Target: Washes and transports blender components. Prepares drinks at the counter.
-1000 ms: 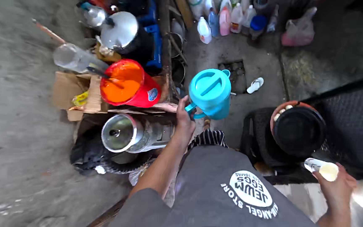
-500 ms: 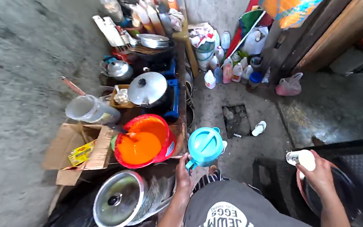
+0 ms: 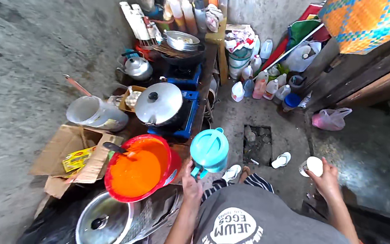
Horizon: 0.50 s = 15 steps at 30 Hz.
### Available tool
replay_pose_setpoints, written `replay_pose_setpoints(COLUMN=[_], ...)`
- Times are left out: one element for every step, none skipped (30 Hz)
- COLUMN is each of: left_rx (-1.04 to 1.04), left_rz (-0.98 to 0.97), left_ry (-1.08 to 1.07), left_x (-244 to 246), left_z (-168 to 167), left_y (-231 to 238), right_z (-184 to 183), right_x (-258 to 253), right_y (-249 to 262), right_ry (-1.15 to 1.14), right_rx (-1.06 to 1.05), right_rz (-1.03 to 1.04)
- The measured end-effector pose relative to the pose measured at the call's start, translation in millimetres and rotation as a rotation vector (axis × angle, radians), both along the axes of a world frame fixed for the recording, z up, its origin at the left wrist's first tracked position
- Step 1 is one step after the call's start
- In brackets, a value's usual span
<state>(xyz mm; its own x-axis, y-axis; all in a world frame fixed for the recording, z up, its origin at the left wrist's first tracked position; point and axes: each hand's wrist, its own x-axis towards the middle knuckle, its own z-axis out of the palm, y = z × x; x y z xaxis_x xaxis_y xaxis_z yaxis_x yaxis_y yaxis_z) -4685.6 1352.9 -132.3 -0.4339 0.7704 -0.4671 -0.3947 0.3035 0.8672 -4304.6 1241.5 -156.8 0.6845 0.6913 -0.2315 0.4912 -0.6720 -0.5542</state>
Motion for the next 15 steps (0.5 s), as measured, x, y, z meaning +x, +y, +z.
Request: replay_pose_setpoints(left_rx=[-0.006,-0.016,-0.021,-0.014,0.000,0.022,0.046,0.070,0.089,0.090,0.084,0.071,0.060,0.057,0.064], left_rz=[0.031,0.063,0.093,0.118,0.136,0.149,0.152,0.151,0.143,0.142,0.147,0.150,0.145,0.135,0.118], left_ry=[0.003,0.000,-0.007,-0.012,-0.020,-0.030,-0.037,-0.047,-0.056,-0.067,-0.082,-0.093,-0.104,-0.112,-0.116], left_x=[12.7,25.2,36.6,46.0,54.4,62.6,70.3,77.7,84.3,91.3,98.5,106.3,114.1,121.8,129.3], left_z=[5.3,9.7,13.7,16.3,17.9,18.6,19.1,19.3,18.9,19.1,18.6,17.6,15.4,12.5,10.2], left_y=[9.2,20.1,33.5,46.9,59.1,71.3,84.5,99.1,114.6,131.6,150.4,171.2,193.5,217.1,241.9], right_z=[4.4,9.0,13.1,16.4,18.7,20.7,22.7,23.9,25.1,25.5,24.1,21.2,17.5,12.9,7.2], right_x=[14.9,30.1,45.2,58.6,71.2,82.4,91.6,99.2,104.4,107.2,108.3,108.6,108.3,107.9,107.8], right_y=[12.0,25.6,41.3,56.9,71.9,87.9,105.7,124.7,144.6,165.1,185.8,206.8,228.1,249.4,271.0], right_ry=[0.007,0.001,-0.003,-0.006,-0.009,-0.010,-0.014,-0.022,-0.024,-0.018,-0.009,0.004,0.015,0.027,0.039], right_rx=[-0.011,-0.005,0.006,0.008,0.001,-0.004,0.002,0.016,0.029,0.036,0.046,0.053,0.053,0.054,0.056], right_rz=[0.014,0.033,0.052,0.071,0.090,0.107,0.123,0.140,0.155,0.171,0.187,0.207,0.231,0.255,0.274])
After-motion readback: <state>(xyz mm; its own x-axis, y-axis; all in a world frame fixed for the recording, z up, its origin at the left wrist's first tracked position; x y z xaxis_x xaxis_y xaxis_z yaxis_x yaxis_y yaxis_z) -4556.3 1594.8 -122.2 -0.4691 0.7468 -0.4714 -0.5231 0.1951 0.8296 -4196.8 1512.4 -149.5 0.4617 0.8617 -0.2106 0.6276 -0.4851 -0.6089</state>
